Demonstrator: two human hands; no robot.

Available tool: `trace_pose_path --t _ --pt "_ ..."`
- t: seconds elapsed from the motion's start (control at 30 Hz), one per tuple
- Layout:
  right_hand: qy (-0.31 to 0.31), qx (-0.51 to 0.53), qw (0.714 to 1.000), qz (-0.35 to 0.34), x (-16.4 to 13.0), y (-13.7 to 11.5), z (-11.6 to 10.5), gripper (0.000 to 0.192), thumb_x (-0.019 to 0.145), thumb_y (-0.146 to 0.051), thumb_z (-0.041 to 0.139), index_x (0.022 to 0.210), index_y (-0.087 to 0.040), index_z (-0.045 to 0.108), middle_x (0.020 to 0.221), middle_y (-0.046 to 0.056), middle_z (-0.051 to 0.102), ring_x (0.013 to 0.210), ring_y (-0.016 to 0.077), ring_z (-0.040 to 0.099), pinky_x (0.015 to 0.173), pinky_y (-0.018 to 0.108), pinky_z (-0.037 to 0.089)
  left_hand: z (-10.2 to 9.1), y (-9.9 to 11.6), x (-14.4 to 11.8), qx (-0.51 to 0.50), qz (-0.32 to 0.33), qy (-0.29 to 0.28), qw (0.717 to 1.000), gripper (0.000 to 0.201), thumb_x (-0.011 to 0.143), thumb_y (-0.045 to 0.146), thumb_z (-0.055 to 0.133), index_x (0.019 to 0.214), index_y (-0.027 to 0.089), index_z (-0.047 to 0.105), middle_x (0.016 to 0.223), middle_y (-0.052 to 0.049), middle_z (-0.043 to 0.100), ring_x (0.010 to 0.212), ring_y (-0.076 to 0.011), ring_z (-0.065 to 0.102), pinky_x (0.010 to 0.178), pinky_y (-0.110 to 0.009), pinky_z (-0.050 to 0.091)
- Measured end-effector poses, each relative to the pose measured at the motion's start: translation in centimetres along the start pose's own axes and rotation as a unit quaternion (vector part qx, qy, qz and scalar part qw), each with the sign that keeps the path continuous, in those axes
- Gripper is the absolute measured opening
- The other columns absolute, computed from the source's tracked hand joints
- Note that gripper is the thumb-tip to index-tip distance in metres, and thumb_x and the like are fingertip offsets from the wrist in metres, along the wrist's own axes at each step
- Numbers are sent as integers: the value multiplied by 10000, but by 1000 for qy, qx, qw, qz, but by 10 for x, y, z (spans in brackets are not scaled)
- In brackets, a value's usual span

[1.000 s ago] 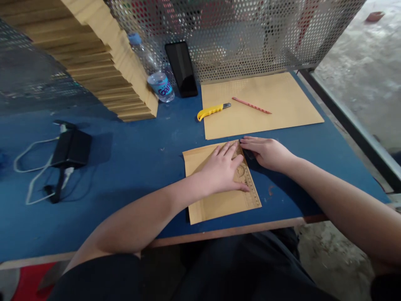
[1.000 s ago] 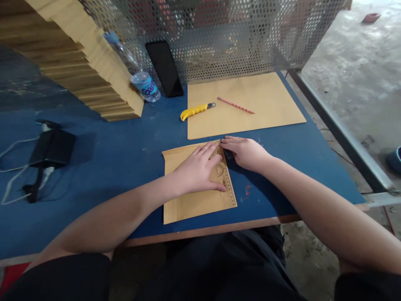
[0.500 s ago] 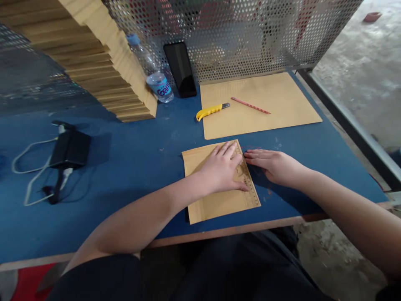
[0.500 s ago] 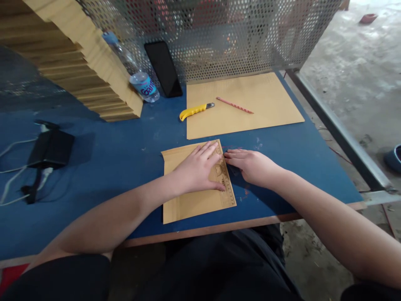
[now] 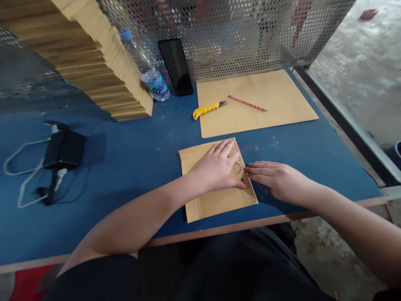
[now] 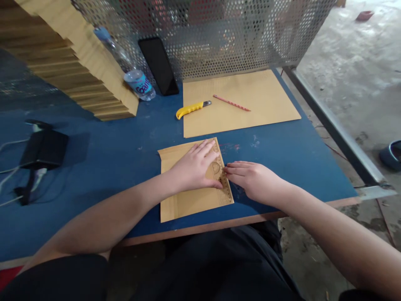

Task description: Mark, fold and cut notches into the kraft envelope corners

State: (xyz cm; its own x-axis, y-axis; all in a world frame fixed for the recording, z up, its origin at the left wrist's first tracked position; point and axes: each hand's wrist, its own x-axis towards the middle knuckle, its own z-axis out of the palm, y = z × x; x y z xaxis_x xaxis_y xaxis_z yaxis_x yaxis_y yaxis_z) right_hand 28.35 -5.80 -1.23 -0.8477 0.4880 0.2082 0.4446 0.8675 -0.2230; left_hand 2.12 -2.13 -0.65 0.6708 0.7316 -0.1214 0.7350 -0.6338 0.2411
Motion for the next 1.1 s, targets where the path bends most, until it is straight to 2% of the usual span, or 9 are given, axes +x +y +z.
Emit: trace_pose_path --t 0.23,0.47,0.67,0.83,1.1 --pt "5 -1 1000 -4 -12 -16 -4 659 758 44 427 1317 -84 752 1361 117 761 1299 251 719 1172 396 568 3 -2 1 -1 -6 -12 1000 1169 800 881 717 1619 84 470 1785 -265 185 1677 -432 152 1368 -562 158" --pt "-5 15 1000 -12 -26 -33 -11 560 857 14 467 1343 -78 730 1393 140 741 1326 253 702 1191 392 552 4 -2 0 -2 -4 -2 1000 1186 787 917 687 1608 86 484 1784 -270 189 1676 -433 160 1367 -564 160" --pt "5 26 1000 -6 -36 -48 -14 529 877 26 477 1327 -79 735 1377 157 747 1330 244 699 1201 374 542 4 -2 0 -1 -4 -1 1000 1162 791 898 706 1598 88 495 1781 -267 202 1673 -434 173 1365 -569 173" --pt "-5 22 999 -25 -41 -55 -16 525 896 43 420 1307 -61 731 1367 146 754 1318 246 705 1192 387 552 3 -2 1 -2 -6 -6 1000 1179 784 909 700 1598 80 497 1782 -272 194 1674 -434 168 1368 -561 165" --pt "-30 72 996 -41 -49 -59 -23 509 905 3 434 1327 -50 715 1370 149 753 1342 248 689 1200 371 540 5 -3 0 -7 -11 -11 1000 1197 775 921 695 1612 92 481 1793 -256 169 1680 -429 146 1374 -558 146"
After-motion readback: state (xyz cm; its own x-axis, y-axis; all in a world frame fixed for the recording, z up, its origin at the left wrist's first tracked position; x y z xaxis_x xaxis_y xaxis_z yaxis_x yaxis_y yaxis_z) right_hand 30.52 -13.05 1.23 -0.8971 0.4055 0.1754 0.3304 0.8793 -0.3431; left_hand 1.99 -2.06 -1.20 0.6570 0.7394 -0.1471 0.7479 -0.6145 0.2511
